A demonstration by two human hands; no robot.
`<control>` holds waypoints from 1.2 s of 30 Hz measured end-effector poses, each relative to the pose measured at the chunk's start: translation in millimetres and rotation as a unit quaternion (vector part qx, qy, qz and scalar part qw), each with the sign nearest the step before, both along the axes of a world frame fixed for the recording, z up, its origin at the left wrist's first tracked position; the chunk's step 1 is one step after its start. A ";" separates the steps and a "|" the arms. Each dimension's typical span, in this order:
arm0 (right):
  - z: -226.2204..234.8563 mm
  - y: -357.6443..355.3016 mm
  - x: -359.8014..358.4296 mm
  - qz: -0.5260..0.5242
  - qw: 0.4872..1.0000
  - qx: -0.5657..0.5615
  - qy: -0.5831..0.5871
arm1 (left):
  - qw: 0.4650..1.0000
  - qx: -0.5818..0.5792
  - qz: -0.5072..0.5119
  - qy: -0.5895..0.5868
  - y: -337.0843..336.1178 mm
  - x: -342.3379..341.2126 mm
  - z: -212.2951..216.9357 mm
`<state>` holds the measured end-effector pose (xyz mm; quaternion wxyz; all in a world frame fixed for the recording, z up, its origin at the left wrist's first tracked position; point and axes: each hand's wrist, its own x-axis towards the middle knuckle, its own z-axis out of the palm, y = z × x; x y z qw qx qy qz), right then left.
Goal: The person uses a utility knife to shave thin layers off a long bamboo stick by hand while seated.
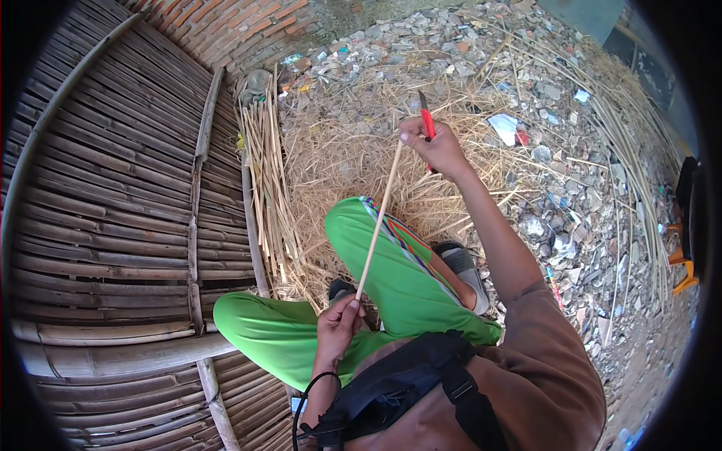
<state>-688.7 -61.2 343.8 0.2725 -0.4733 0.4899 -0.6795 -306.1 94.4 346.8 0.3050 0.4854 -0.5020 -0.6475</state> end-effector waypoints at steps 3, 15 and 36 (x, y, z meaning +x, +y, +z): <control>5.8 -3.8 9.5 -0.058 0.996 0.062 -0.023 | 1.000 -0.002 -0.008 -0.006 -2.8 -7.9 7.8; 62.6 12.5 -4.2 -0.006 0.988 0.067 -0.139 | 0.994 0.043 -0.016 0.097 -7.4 3.6 30.0; 140.2 65.0 80.9 0.214 0.971 -0.015 -0.101 | 0.982 -0.136 -0.122 0.055 -73.2 -63.6 149.0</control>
